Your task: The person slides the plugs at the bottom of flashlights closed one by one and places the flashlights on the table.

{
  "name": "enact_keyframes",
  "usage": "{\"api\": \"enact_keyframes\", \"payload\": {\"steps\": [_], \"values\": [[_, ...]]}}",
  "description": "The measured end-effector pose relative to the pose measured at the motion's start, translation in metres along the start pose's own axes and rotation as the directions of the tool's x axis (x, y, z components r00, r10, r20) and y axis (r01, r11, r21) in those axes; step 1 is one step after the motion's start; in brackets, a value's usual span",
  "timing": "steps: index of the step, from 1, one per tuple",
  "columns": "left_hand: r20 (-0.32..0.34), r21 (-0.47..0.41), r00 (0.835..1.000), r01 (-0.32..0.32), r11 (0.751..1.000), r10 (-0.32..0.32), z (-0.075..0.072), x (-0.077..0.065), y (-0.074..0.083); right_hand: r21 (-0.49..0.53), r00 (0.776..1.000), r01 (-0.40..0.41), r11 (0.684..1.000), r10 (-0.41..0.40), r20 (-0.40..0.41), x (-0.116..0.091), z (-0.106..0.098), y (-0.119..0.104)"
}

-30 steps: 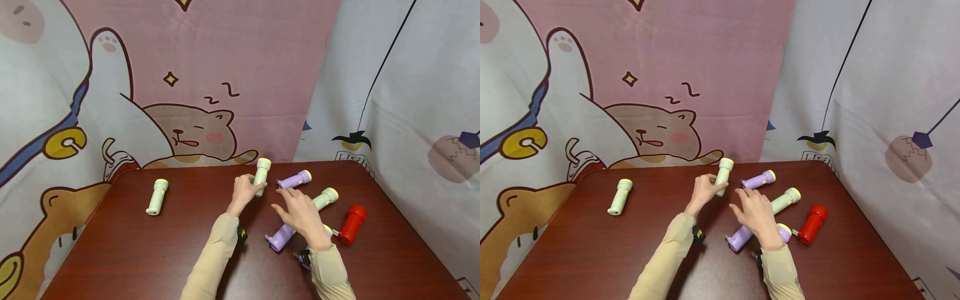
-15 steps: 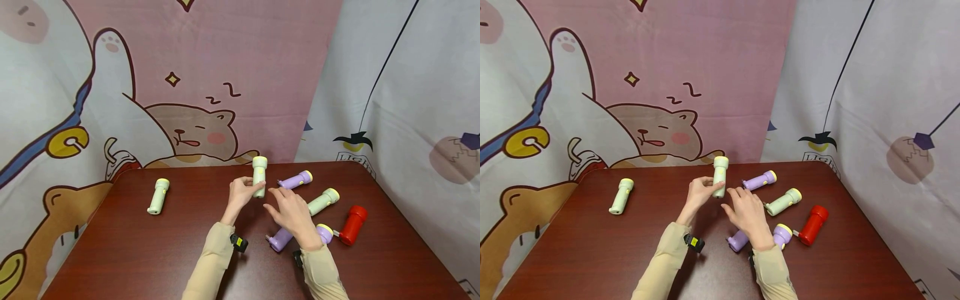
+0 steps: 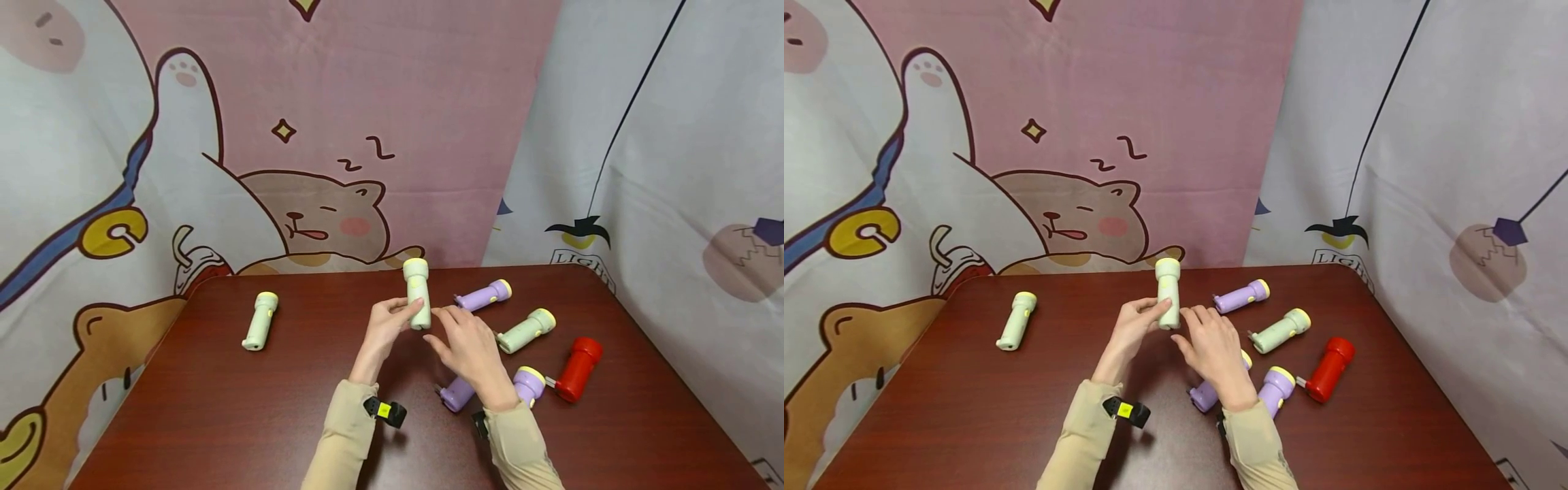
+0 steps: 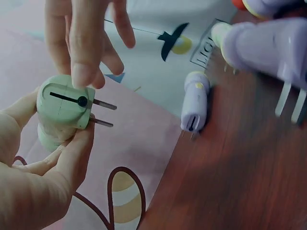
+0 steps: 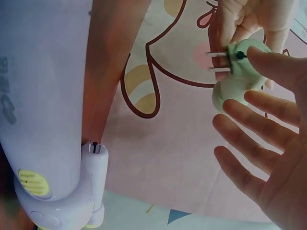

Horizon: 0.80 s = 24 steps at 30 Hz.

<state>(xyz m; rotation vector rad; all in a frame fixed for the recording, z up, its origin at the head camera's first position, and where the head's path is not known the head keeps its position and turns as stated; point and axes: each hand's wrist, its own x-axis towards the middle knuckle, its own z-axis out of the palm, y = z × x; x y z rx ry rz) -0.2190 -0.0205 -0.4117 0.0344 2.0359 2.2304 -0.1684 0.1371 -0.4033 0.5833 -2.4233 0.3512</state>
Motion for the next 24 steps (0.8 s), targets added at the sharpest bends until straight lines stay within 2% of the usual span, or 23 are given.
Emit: {"api": "enact_keyframes", "payload": {"steps": [4,11,24], "values": [[0.045,-0.098,0.999,0.013,0.995,-0.009,-0.003,-0.002,-0.003,0.012,0.999,0.024,1.000,-0.024,-0.033,0.001,0.001,-0.001],[0.095,-0.221,0.995,-0.002,0.975,0.024,-0.008,-0.005,-0.008,0.025,0.993,0.075,0.997,-0.073,-0.090,0.001,0.003,-0.002],[0.132,-0.324,0.989,-0.015,0.946,0.061,-0.016,-0.008,-0.013,0.066,0.984,0.127,0.990,-0.117,-0.132,0.001,0.008,-0.001]]}}
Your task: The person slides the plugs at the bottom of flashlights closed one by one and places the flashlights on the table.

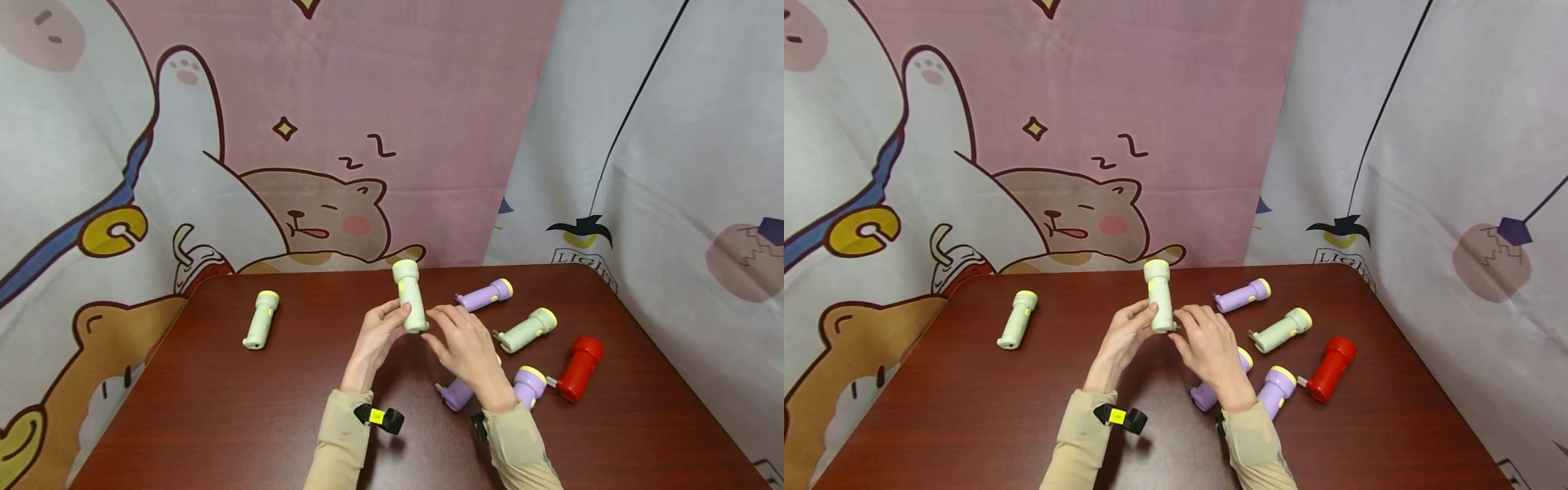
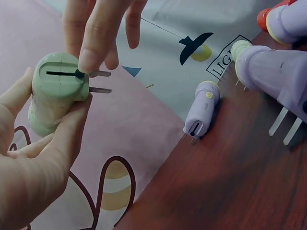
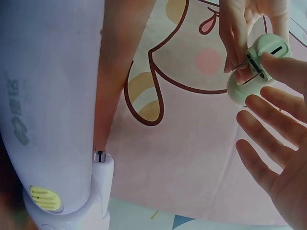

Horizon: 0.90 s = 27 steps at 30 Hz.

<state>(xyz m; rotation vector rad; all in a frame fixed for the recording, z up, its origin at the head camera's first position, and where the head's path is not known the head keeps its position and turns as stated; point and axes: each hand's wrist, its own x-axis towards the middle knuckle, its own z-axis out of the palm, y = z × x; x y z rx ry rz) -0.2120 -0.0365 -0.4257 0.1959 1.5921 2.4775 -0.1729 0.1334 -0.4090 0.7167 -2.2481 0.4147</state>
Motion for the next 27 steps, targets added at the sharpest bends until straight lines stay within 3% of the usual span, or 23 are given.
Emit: {"api": "enact_keyframes", "payload": {"steps": [8,18,27], "values": [[0.029,-0.056,0.999,0.020,0.998,-0.018,-0.0039,-0.0020,-0.0030,0.024,1.000,-0.012,1.000,0.012,0.011,-0.0006,0.0012,-0.0011],[0.178,-0.152,0.984,0.005,0.988,0.023,-0.0084,-0.0047,-0.0040,0.060,1.000,-0.002,0.998,0.001,0.019,0.0001,-0.0004,-0.0010],[0.210,-0.191,0.978,0.025,0.981,0.016,-0.0091,-0.0054,-0.0025,0.081,0.999,0.040,0.996,-0.039,-0.017,0.0006,-0.0007,0.0014]]}}
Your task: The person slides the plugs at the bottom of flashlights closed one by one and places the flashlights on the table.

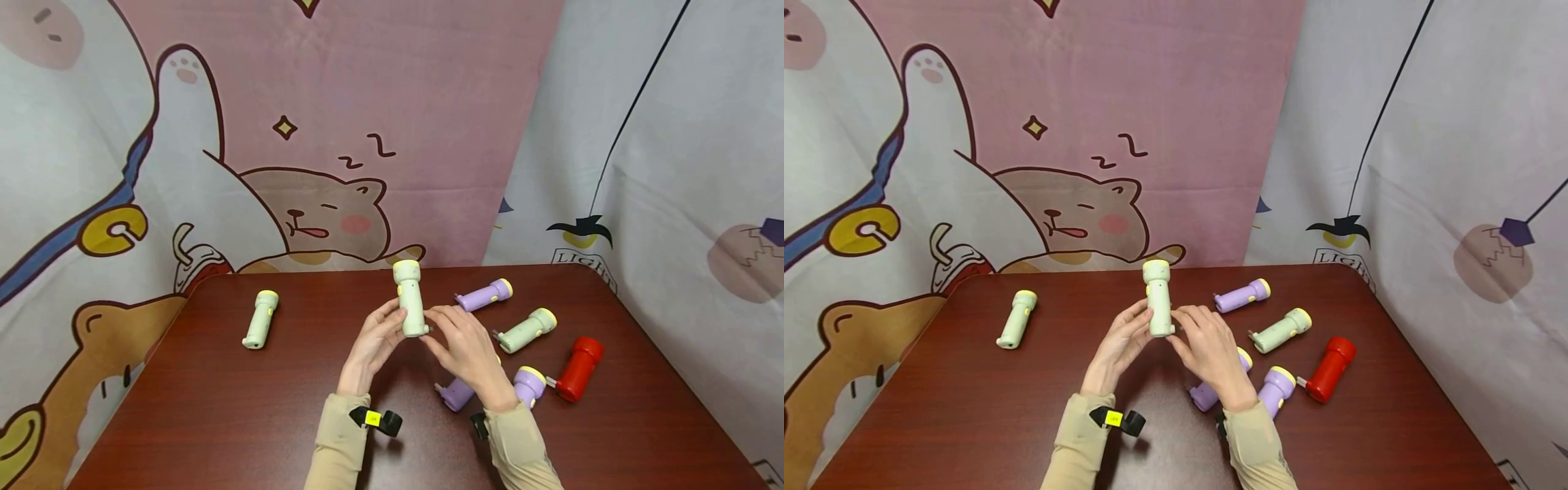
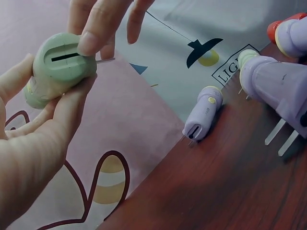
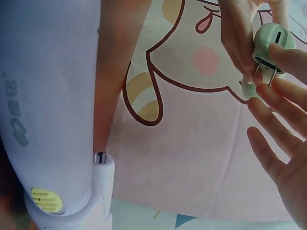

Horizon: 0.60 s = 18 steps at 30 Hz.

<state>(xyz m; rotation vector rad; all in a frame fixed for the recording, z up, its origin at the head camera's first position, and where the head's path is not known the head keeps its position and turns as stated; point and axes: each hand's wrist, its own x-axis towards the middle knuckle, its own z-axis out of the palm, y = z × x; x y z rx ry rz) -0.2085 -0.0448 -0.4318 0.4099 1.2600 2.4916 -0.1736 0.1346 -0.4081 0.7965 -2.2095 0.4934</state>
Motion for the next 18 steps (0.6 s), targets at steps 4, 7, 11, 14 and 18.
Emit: {"api": "enact_keyframes", "payload": {"steps": [4,7,11,14,18], "values": [[0.008,0.011,1.000,-0.008,1.000,0.008,-0.0005,0.0000,-0.0001,0.011,1.000,0.008,1.000,-0.008,-0.004,-0.0003,-0.0013,0.0013],[0.006,0.027,1.000,-0.016,1.000,0.015,-0.0010,-0.0006,0.0013,0.015,1.000,0.004,1.000,-0.004,0.010,-0.0002,-0.0028,0.0017],[0.002,0.031,1.000,-0.016,0.999,0.016,-0.0002,-0.0025,0.0045,0.014,1.000,0.019,1.000,-0.019,0.006,0.0005,-0.0031,0.0016],[-0.001,0.033,1.000,-0.015,0.999,0.015,0.0007,-0.0030,0.0060,0.016,0.998,0.054,0.998,-0.054,-0.022,0.0009,-0.0018,0.0015],[-0.013,0.065,1.000,-0.012,0.998,0.013,0.0024,-0.0025,0.0066,0.019,0.995,0.093,0.995,-0.092,-0.047,0.0009,-0.0003,0.0018]]}}
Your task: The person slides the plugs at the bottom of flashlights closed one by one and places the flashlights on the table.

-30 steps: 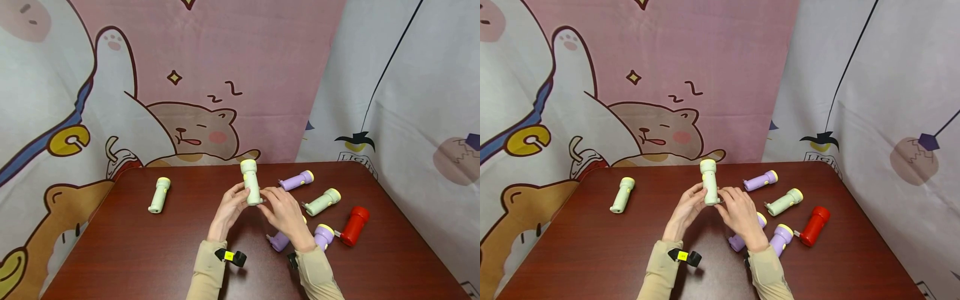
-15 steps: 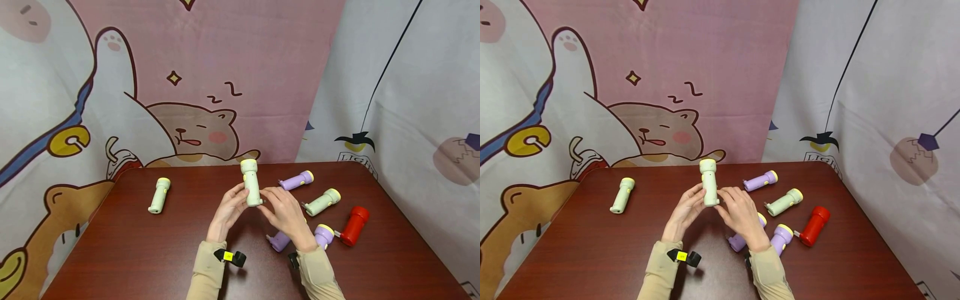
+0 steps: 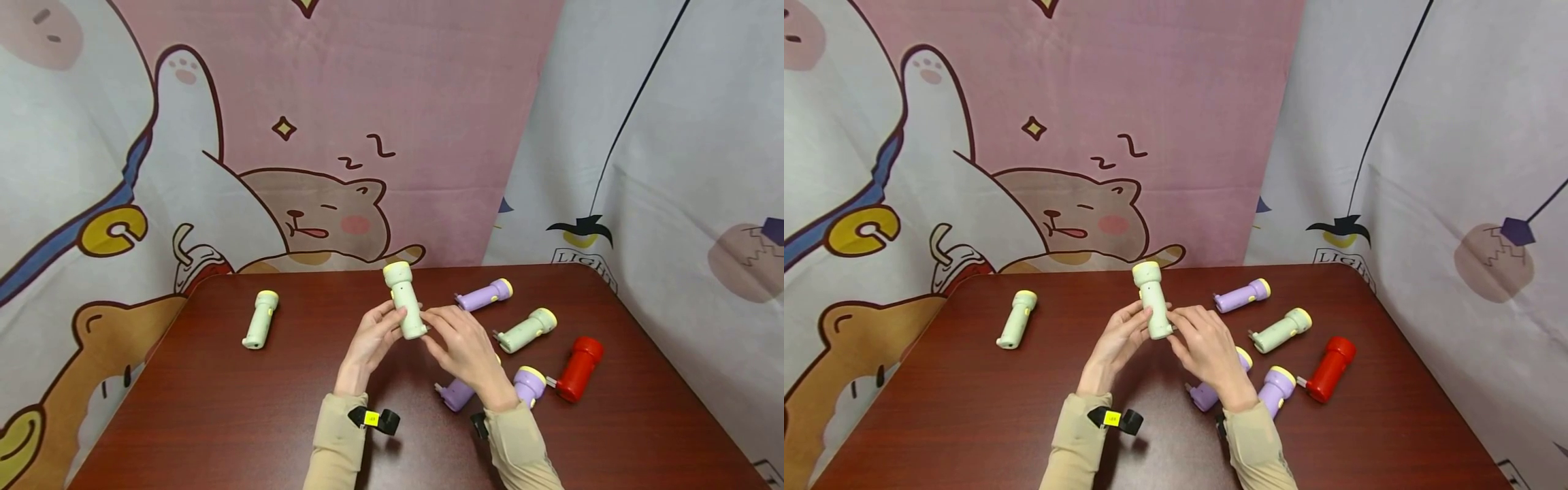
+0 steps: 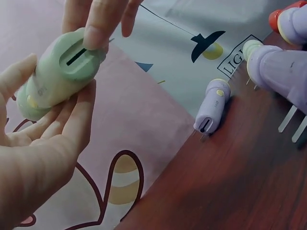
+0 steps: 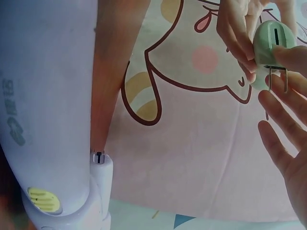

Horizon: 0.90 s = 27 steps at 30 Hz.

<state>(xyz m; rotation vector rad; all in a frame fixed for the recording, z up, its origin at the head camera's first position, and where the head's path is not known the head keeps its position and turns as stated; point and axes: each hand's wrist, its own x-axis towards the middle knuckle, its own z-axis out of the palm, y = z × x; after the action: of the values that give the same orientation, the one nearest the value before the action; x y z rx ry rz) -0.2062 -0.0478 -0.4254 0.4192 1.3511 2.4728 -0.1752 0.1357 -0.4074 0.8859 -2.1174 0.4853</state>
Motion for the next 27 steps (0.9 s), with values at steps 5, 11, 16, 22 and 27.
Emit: {"api": "enact_keyframes", "payload": {"steps": [5,11,16,22,27], "values": [[-0.034,0.025,0.999,0.012,1.000,-0.011,0.0023,-0.0004,0.0010,0.001,1.000,0.011,1.000,-0.011,-0.002,-0.0002,0.0008,0.0001],[-0.052,0.055,0.998,0.032,0.998,-0.029,0.0019,-0.0007,0.0017,0.004,1.000,0.019,1.000,-0.019,-0.006,0.0009,0.0001,-0.0005],[-0.045,0.071,0.999,0.034,0.997,-0.031,0.0002,-0.0005,0.0010,0.010,0.999,0.030,0.999,-0.030,-0.016,0.0015,0.0001,-0.0006],[-0.037,0.083,0.999,0.029,0.996,-0.026,0.0007,-0.0010,0.0002,0.014,0.999,0.039,0.999,-0.039,-0.019,0.0016,-0.0012,-0.0007],[-0.038,0.087,0.999,0.030,0.996,-0.027,0.0015,-0.0009,-0.0002,0.007,0.999,0.046,0.999,-0.045,-0.020,0.0015,-0.0012,-0.0002]]}}
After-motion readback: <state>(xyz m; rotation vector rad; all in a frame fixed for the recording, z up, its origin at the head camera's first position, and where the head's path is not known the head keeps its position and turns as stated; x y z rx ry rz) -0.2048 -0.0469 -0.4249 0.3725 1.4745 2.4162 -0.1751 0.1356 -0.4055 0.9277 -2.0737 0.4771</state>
